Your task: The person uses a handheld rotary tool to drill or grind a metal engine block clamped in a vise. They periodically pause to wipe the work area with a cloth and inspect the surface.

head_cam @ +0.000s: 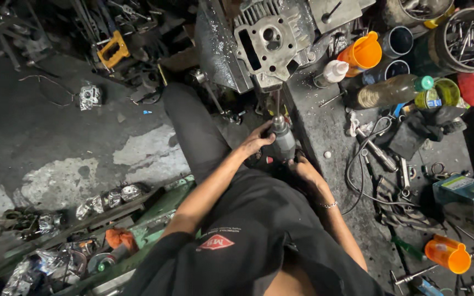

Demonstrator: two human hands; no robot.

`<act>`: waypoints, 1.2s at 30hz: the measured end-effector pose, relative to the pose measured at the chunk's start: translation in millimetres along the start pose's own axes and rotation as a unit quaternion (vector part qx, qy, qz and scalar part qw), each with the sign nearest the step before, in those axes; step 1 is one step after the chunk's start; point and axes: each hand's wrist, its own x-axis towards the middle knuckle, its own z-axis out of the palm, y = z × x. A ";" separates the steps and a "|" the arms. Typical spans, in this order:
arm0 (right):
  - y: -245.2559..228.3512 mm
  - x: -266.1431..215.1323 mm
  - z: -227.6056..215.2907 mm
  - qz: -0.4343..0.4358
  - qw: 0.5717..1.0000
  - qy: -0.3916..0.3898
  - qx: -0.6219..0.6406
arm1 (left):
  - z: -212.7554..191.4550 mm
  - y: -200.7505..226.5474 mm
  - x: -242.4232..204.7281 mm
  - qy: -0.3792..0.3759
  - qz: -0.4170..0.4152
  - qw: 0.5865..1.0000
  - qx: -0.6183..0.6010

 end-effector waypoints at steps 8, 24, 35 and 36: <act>28.2 18.1 -10.0 -0.022 0.999 -0.023 -0.007 | 1.9 -2.7 0.6 -0.025 0.012 1.000 -0.003; 58.6 38.2 -20.4 -0.030 0.998 -0.046 0.018 | 7.0 16.0 -5.3 -0.022 -0.047 0.996 0.070; -24.3 -22.9 -11.0 -0.215 0.916 0.043 -0.337 | 24.1 15.8 -11.4 0.013 -0.007 1.000 0.004; -51.4 -39.9 -10.1 -0.244 0.884 0.073 -0.391 | 22.4 10.9 -13.1 0.023 0.009 1.000 0.009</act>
